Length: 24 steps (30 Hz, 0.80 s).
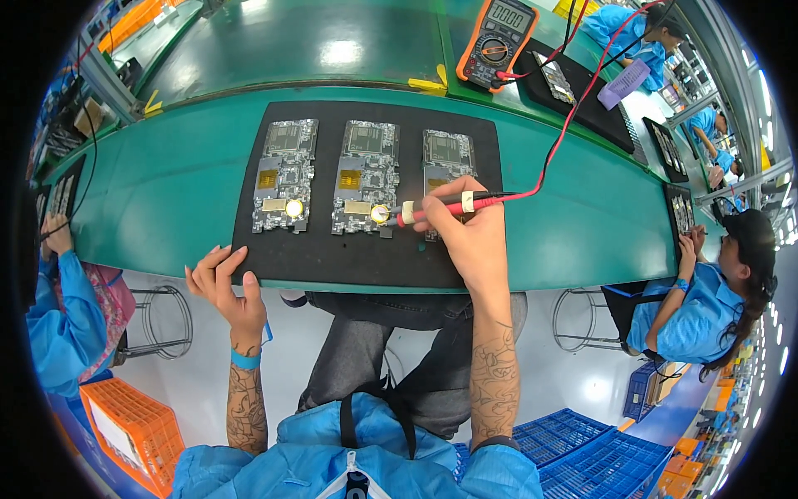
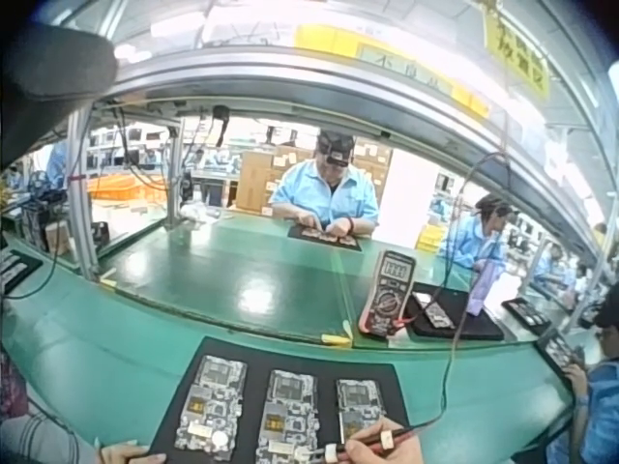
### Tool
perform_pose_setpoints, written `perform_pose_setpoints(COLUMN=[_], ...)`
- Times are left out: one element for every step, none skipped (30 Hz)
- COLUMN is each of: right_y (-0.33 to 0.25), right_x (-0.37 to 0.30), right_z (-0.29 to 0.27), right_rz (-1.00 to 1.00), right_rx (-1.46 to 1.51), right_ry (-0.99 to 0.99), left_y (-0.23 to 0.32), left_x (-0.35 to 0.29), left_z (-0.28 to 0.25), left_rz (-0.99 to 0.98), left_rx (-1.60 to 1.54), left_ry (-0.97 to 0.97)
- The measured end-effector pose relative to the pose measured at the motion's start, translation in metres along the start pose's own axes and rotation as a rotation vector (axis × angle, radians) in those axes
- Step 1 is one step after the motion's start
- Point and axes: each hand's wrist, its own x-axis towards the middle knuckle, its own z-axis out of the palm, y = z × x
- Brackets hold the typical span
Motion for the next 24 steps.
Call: perform_pose_setpoints(right_y=[0.0002,0.0007,0.0016,0.002,0.002,0.0024,0.0029,0.0037,0.0024,0.001,-0.0008,-0.0005,-0.0003,0.0007,0.002,0.0028,0.0027,0.0026,0.0026,0.003,0.0038,0.0041,0.0035,0.0024], right_x=[0.0003,0.0006,0.0007,0.0008,0.0009,0.0011,0.0013,0.0015,0.0012,0.0009,0.0007,0.0009,0.0011,0.0013,0.0017,0.002,0.0021,0.0019,0.0018,0.0018,0.0022,0.0025,0.0025,0.002], right_z=[-0.0002,-0.0005,-0.0008,-0.0011,-0.001,-0.0007,-0.0007,-0.0009,-0.0006,-0.0003,0.0003,0.0001,0.0,0.0,-0.0002,-0.0006,-0.0012,-0.0015,-0.0018,-0.002,-0.002,-0.002,-0.0014,-0.0004], right_rz=[-0.003,-0.003,-0.008,-0.013,-0.013,-0.01,-0.006,-0.006,-0.007,-0.009,-0.011,0.003,0.017,0.016,0.016,0.016,0.015,0.017,0.02,0.019,0.017,0.014,0.014,0.009], right_rx=[0.006,0.006,0.011,0.017,0.017,0.018,0.018,0.021,0.018,0.015,0.011,0.012,0.013,0.014,0.017,0.02,0.019,0.006,-0.007,-0.008,-0.003,0.002,0.002,0.013], right_ry=[0.001,0.002,0.004,0.006,0.007,0.01,0.014,0.014,0.015,0.015,0.016,0.02,0.023,0.023,0.022,0.021,0.022,0.02,0.018,0.019,0.017,0.015,0.014,0.011], left_y=[0.0003,0.0004,0.0004,0.0004,0.0004,0.0004,0.0004,0.0004,0.0002,0.0,-0.0002,0.0,0.0002,0.0002,0.0,0.0001,0.0003,0.0003,0.0004,0.0005,0.0005,0.0004,0.0005,0.0007], left_x=[0.0004,0.0006,0.0005,0.0005,0.0006,0.0004,0.0004,0.0003,0.0001,0.0,-0.0001,-0.0003,-0.0005,-0.0007,-0.0007,-0.0006,-0.0005,-0.0005,-0.0006,-0.0006,-0.0005,-0.0004,-0.0001,0.0001], left_z=[0.0,0.0002,0.0003,0.0003,0.0002,-0.0001,-0.0003,-0.0004,-0.0004,-0.0003,-0.0002,0.0001,0.0002,-0.0002,-0.0006,-0.0007,-0.0005,-0.0006,-0.0006,-0.0005,-0.0005,-0.0005,-0.0005,-0.0008], left_rz=[-0.001,0.0,0.001,0.002,0.003,0.005,0.007,0.009,0.007,0.005,0.003,0.004,0.005,0.006,0.007,0.007,0.008,0.009,0.009,0.009,0.008,0.008,0.007,0.005], left_rx=[-0.002,-0.003,-0.003,-0.003,-0.003,0.001,0.006,0.008,0.004,0.0,-0.005,-0.002,0.001,0.001,0.003,0.004,0.002,0.0,-0.003,-0.004,-0.002,0.001,0.001,0.002], left_ry=[0.0,0.0,0.0,0.0,0.0,-0.001,-0.002,-0.002,-0.002,-0.002,0.0,0.001,0.002,0.002,-0.001,-0.004,-0.003,-0.004,-0.004,-0.003,-0.003,-0.004,-0.004,-0.001])
